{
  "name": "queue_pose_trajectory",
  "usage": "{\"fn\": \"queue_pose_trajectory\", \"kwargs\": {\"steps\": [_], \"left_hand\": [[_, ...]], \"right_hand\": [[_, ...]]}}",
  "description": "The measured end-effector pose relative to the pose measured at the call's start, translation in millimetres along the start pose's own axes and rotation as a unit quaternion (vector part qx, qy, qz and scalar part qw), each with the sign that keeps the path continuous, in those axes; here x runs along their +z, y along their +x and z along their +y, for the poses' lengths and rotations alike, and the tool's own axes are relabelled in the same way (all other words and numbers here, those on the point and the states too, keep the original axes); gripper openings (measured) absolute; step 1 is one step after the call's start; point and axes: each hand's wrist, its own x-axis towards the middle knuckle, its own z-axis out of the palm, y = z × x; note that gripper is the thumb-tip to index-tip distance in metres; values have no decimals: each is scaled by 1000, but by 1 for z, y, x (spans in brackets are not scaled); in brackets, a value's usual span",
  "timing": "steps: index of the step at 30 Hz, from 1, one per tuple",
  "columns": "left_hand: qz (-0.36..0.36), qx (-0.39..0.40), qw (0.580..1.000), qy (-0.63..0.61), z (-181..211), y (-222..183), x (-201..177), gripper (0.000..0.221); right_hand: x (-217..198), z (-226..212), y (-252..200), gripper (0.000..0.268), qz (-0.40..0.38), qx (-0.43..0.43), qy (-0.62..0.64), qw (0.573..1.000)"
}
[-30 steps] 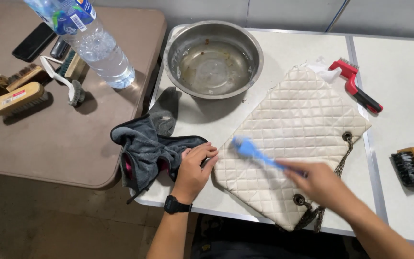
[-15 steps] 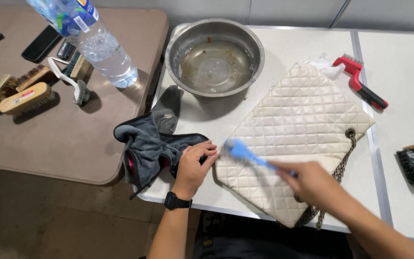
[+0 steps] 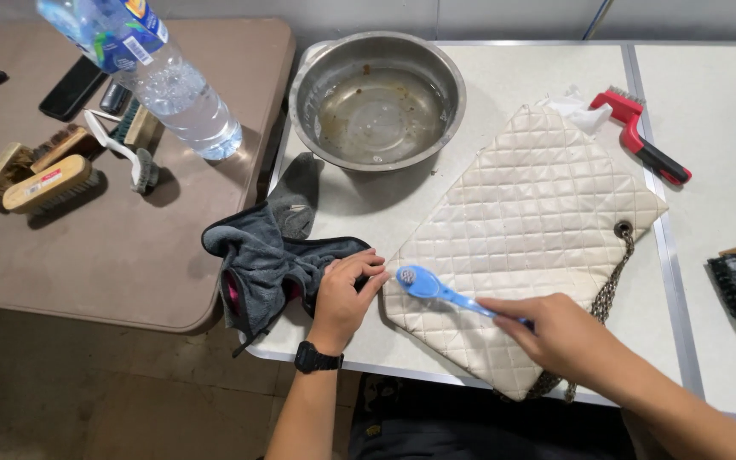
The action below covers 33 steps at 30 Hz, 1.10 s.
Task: Cleaning a white quilted handbag using foam cleaner, various brushes, and a cloth on a workbench.
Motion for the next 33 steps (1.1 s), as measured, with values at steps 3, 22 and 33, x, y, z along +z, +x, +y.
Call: {"fn": "queue_pose_trajectory", "kwargs": {"steps": [3,22,33], "left_hand": [[3,5,1000,2,0,2,2,9],[0,2,1000,10,8,1,0,4],[-19,7,999,43,12,0,-1,19]], "right_hand": [[-11,25,17,40,88,-7,3,996],[-15,32,-7,53,46,35,-10,998],[-1,47,-19,43,-22,-6,-31,999]]}}
